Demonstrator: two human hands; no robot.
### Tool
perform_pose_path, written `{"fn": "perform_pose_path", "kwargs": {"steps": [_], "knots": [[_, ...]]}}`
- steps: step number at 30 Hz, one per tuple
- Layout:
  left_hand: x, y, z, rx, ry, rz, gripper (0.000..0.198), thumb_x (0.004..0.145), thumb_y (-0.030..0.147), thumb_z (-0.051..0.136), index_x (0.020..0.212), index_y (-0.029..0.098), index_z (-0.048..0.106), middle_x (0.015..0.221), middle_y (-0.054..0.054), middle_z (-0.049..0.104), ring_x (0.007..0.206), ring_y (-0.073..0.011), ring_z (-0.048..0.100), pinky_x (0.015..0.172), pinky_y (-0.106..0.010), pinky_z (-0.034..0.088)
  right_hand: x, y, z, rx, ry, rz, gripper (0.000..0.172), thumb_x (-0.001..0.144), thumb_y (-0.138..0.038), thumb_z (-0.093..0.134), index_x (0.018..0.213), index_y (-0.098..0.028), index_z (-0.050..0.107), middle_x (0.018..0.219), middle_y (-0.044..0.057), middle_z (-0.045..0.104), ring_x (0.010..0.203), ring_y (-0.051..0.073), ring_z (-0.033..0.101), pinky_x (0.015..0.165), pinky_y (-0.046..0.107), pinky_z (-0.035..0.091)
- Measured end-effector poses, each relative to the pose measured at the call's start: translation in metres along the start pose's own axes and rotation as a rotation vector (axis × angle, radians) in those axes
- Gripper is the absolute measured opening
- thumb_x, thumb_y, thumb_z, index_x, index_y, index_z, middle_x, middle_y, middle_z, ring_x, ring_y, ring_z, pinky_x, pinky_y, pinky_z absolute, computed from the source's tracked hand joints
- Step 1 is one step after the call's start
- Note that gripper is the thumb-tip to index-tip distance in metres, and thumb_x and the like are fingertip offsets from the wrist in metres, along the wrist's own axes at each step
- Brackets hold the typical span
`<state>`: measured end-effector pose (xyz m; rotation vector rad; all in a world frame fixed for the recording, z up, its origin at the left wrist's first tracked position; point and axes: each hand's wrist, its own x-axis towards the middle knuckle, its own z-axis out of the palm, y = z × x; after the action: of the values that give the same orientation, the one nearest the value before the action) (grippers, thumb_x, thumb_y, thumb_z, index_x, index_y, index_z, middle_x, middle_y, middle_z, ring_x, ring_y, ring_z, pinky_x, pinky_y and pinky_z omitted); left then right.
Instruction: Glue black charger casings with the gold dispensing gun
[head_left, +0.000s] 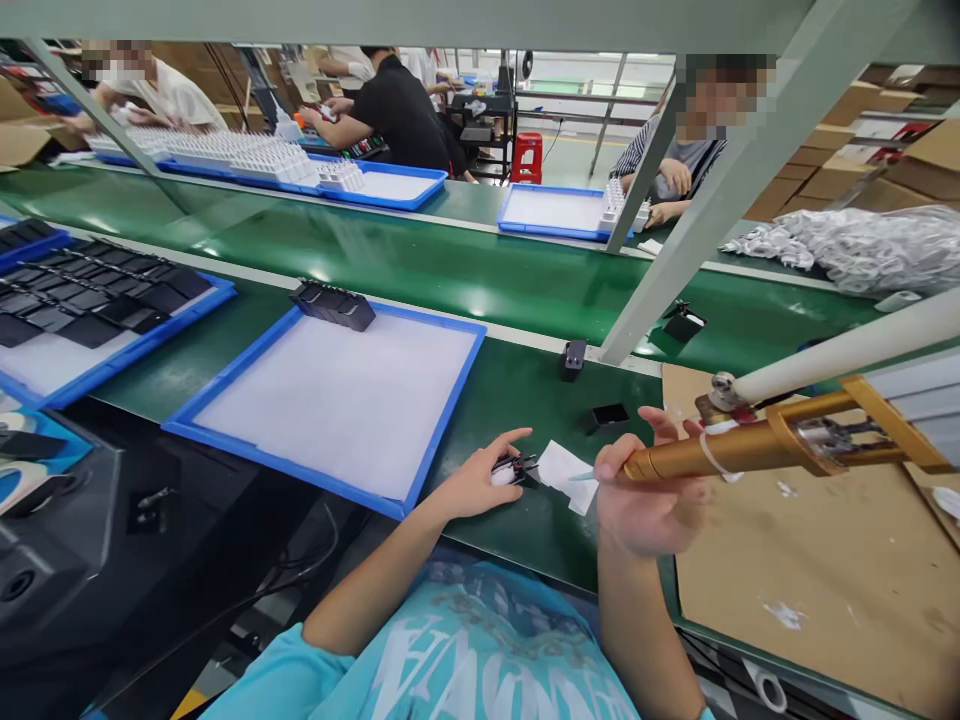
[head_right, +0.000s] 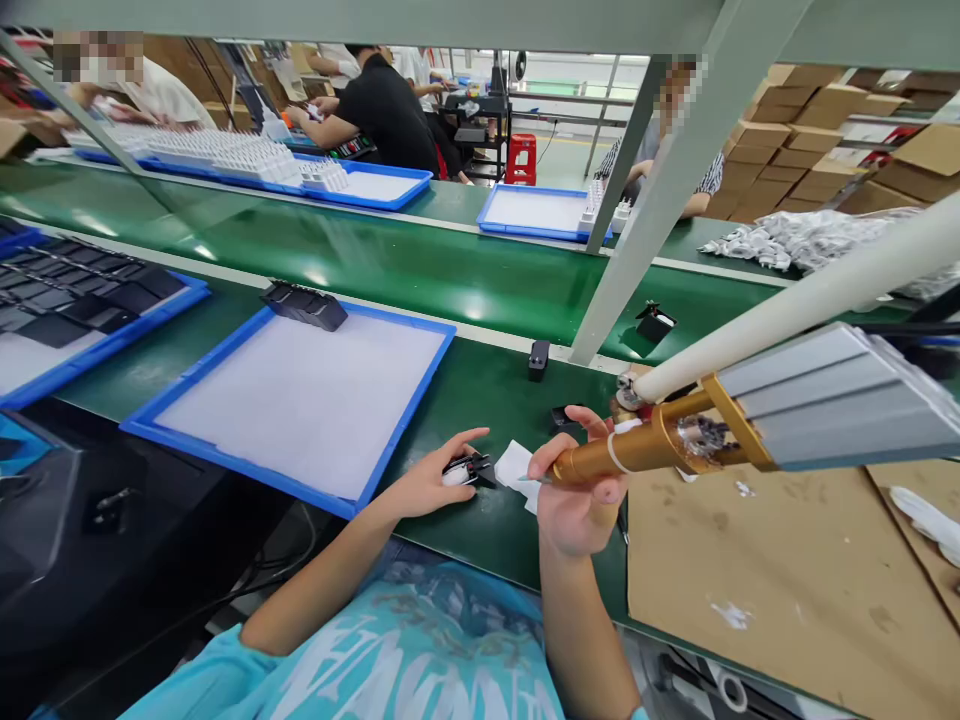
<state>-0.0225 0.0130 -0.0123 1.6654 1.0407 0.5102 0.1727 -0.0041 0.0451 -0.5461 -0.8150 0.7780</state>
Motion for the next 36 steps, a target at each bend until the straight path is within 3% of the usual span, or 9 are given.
{"fn": "perform_pose_path", "kwargs": {"steps": [5, 9, 12, 14, 18, 21, 23, 28, 36], "knots": [[0.003, 0.000, 0.006, 0.094, 0.042, 0.068, 0.047, 0.075, 0.016, 0.063, 0.120, 0.029, 0.059, 0.115, -0.002, 0.062, 0.109, -0.0221, 0.057, 0.100, -0.038, 0.043, 0.000, 0.001, 0.001, 0.004, 0.014, 0.006, 0.036, 0.082, -0.046, 0.049, 0.114, -0.032, 0.058, 0.111, 0.000, 0.062, 0.044, 0.009, 0.056, 0.037, 0.028, 0.038], [-0.007, 0.000, 0.008, 0.207, 0.187, 0.100, 0.048, 0.078, 0.026, 0.068, 0.125, 0.025, 0.054, 0.116, -0.006, 0.060, 0.112, -0.0234, 0.055, 0.100, -0.039, 0.045, 0.001, 0.000, 0.002, 0.006, 0.016, 0.010, 0.036, 0.082, -0.047, 0.052, 0.113, -0.032, 0.059, 0.109, 0.000, 0.062, 0.043, 0.009, 0.056, 0.037, 0.028, 0.037], [-0.020, -0.002, 0.007, 0.280, 0.192, 0.098, 0.066, 0.079, 0.032, 0.070, 0.138, 0.026, 0.041, 0.132, -0.008, 0.055, 0.121, -0.0246, 0.052, 0.105, -0.041, 0.043, 0.001, -0.001, 0.004, 0.004, 0.028, 0.017, 0.035, 0.081, -0.047, 0.052, 0.113, -0.032, 0.058, 0.108, 0.000, 0.063, 0.042, 0.008, 0.055, 0.036, 0.027, 0.037], [-0.027, -0.006, 0.007, 0.263, 0.203, 0.082, 0.066, 0.082, 0.031, 0.068, 0.140, 0.028, 0.038, 0.136, -0.007, 0.053, 0.122, -0.0232, 0.053, 0.106, -0.040, 0.042, 0.001, -0.001, 0.007, 0.011, 0.039, 0.023, 0.035, 0.081, -0.048, 0.052, 0.112, -0.033, 0.057, 0.107, -0.001, 0.063, 0.041, 0.008, 0.055, 0.035, 0.026, 0.037], [-0.033, -0.016, 0.014, 0.263, 0.362, 0.063, 0.046, 0.079, 0.031, 0.071, 0.121, 0.024, 0.055, 0.121, -0.008, 0.056, 0.110, -0.0227, 0.059, 0.097, -0.038, 0.049, 0.000, -0.002, 0.018, -0.012, 0.025, 0.057, 0.039, 0.082, -0.054, 0.052, 0.114, -0.033, 0.056, 0.106, 0.000, 0.064, 0.043, 0.009, 0.057, 0.036, 0.026, 0.040], [-0.034, -0.022, 0.021, 0.301, 0.454, 0.080, 0.034, 0.079, 0.030, 0.071, 0.108, 0.021, 0.057, 0.113, -0.009, 0.057, 0.108, -0.0234, 0.060, 0.094, -0.038, 0.050, -0.003, -0.004, 0.030, -0.063, -0.010, 0.106, 0.050, 0.080, -0.061, 0.053, 0.121, -0.033, 0.053, 0.107, 0.002, 0.064, 0.052, 0.013, 0.064, 0.044, 0.029, 0.049], [-0.035, -0.022, 0.024, 0.300, 0.441, 0.098, 0.031, 0.082, 0.031, 0.068, 0.109, 0.021, 0.054, 0.112, -0.008, 0.061, 0.106, -0.0229, 0.062, 0.091, -0.037, 0.051, -0.006, -0.004, 0.037, -0.050, -0.036, 0.133, 0.054, 0.079, -0.065, 0.052, 0.124, -0.033, 0.052, 0.109, 0.003, 0.064, 0.052, 0.012, 0.063, 0.042, 0.029, 0.048], [-0.035, -0.008, 0.025, 0.342, 0.406, 0.080, 0.035, 0.084, 0.039, 0.065, 0.110, 0.021, 0.051, 0.096, -0.004, 0.070, 0.083, -0.0210, 0.069, 0.070, -0.031, 0.053, -0.011, -0.003, 0.048, 0.051, -0.054, 0.125, 0.049, 0.079, -0.063, 0.054, 0.116, -0.031, 0.056, 0.100, 0.000, 0.062, 0.037, 0.005, 0.050, 0.030, 0.022, 0.031], [-0.036, 0.019, 0.016, 0.335, 0.418, 0.175, 0.030, 0.079, 0.036, 0.067, 0.102, 0.022, 0.053, 0.089, -0.001, 0.069, 0.077, -0.0172, 0.068, 0.068, -0.026, 0.051, -0.012, -0.003, 0.051, 0.025, -0.037, 0.099, 0.047, 0.080, -0.065, 0.049, 0.112, -0.030, 0.056, 0.099, 0.001, 0.063, 0.034, 0.006, 0.049, 0.028, 0.024, 0.030]]}}
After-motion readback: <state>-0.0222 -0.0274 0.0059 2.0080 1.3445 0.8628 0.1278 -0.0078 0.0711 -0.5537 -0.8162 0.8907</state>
